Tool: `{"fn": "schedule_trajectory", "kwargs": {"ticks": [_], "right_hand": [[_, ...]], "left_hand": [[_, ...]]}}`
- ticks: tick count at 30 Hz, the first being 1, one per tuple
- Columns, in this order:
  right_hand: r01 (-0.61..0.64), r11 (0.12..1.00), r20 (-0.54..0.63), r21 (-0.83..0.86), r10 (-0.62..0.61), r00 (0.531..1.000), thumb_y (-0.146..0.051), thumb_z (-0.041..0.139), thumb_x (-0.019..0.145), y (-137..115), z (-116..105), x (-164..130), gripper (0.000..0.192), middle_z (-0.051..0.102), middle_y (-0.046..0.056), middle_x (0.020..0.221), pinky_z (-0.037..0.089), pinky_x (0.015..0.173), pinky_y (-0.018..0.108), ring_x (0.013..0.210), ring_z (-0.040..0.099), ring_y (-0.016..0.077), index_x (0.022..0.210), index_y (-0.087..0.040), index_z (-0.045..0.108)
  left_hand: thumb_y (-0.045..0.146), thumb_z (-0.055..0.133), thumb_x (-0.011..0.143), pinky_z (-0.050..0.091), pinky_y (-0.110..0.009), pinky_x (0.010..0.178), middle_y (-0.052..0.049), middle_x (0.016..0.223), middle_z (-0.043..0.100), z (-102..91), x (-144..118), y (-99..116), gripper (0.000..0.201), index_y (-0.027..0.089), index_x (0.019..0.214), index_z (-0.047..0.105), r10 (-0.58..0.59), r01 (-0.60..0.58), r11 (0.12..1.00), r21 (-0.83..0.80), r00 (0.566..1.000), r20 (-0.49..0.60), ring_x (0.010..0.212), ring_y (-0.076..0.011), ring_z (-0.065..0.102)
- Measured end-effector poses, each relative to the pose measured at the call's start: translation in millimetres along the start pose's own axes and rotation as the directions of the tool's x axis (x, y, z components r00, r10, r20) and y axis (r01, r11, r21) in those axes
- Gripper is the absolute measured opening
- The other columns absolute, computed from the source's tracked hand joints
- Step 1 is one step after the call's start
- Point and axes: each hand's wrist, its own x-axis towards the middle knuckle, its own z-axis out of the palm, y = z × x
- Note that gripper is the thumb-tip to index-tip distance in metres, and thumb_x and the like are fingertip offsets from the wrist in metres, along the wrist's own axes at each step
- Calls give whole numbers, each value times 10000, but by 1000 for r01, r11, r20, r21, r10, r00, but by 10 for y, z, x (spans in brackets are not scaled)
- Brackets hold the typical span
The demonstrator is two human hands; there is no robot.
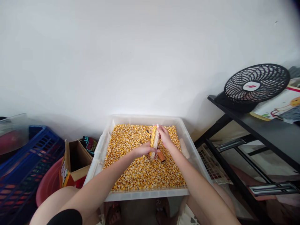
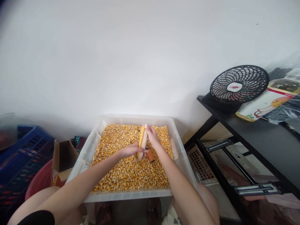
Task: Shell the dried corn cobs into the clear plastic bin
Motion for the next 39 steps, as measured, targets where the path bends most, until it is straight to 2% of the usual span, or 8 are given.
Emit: {"fn": "schedule_trajectory", "kwargs": {"ticks": [6,10,17,23,26,30,34,39], "right_hand": [[-23,1000,-114,17,24,993,-628,454,736,124,61,-13,470,660,23,835,485,639,316,756,606,200,986,-251,581],[-47,994,-113,97,57,992,-648,416,750,117,83,-15,483,645,15,777,485,595,316,632,595,178,972,-245,563],[-52,989,18,137,50,999,-566,535,721,37,69,-23,378,628,0,815,490,622,313,689,605,181,941,-259,547],[-27,996,-56,83,31,998,-563,522,728,113,61,-9,338,607,-16,746,479,575,311,609,581,169,882,-263,533],[-47,991,-64,127,56,996,-566,519,733,115,60,-6,341,598,-18,715,470,539,303,573,570,162,876,-258,531],[-53,975,-110,217,78,991,-579,497,746,82,65,-6,342,592,-15,663,471,537,303,557,569,161,797,-242,525],[-76,948,-36,310,92,995,-561,533,734,51,61,11,339,615,-10,695,483,584,301,603,596,160,788,-226,549],[-138,948,87,288,117,989,-514,626,677,-1,10,29,345,653,4,768,478,605,290,662,615,167,838,-211,588]], "left_hand": [[368,672,650,424,-235,507,-3,646,565,78,-34,81,318,127,783,514,51,-46,995,85,997,-61,548,-121,526],[294,695,616,431,-233,589,0,733,568,99,-5,55,320,134,841,532,123,-103,986,132,980,-156,672,-133,521],[316,677,643,419,-235,541,5,692,529,79,2,44,317,131,844,517,70,-61,995,82,990,-121,577,-110,490],[352,684,640,422,-224,526,13,674,526,76,14,2,341,140,830,498,69,-58,993,106,991,-111,578,-112,501],[326,670,648,444,-247,593,3,687,537,79,38,-18,302,138,826,516,108,-86,983,165,985,-132,655,-142,528],[272,677,626,434,-314,799,-34,831,575,62,69,-31,310,131,874,555,210,-149,940,306,961,-177,879,-210,528],[265,663,639,384,-370,907,-67,972,578,9,105,-68,373,123,967,557,225,-146,920,363,956,-186,984,-240,500],[265,657,644,357,-398,940,-71,935,588,-64,137,-140,415,111,1013,546,230,-150,921,361,955,-189,1005,-248,498]]}}
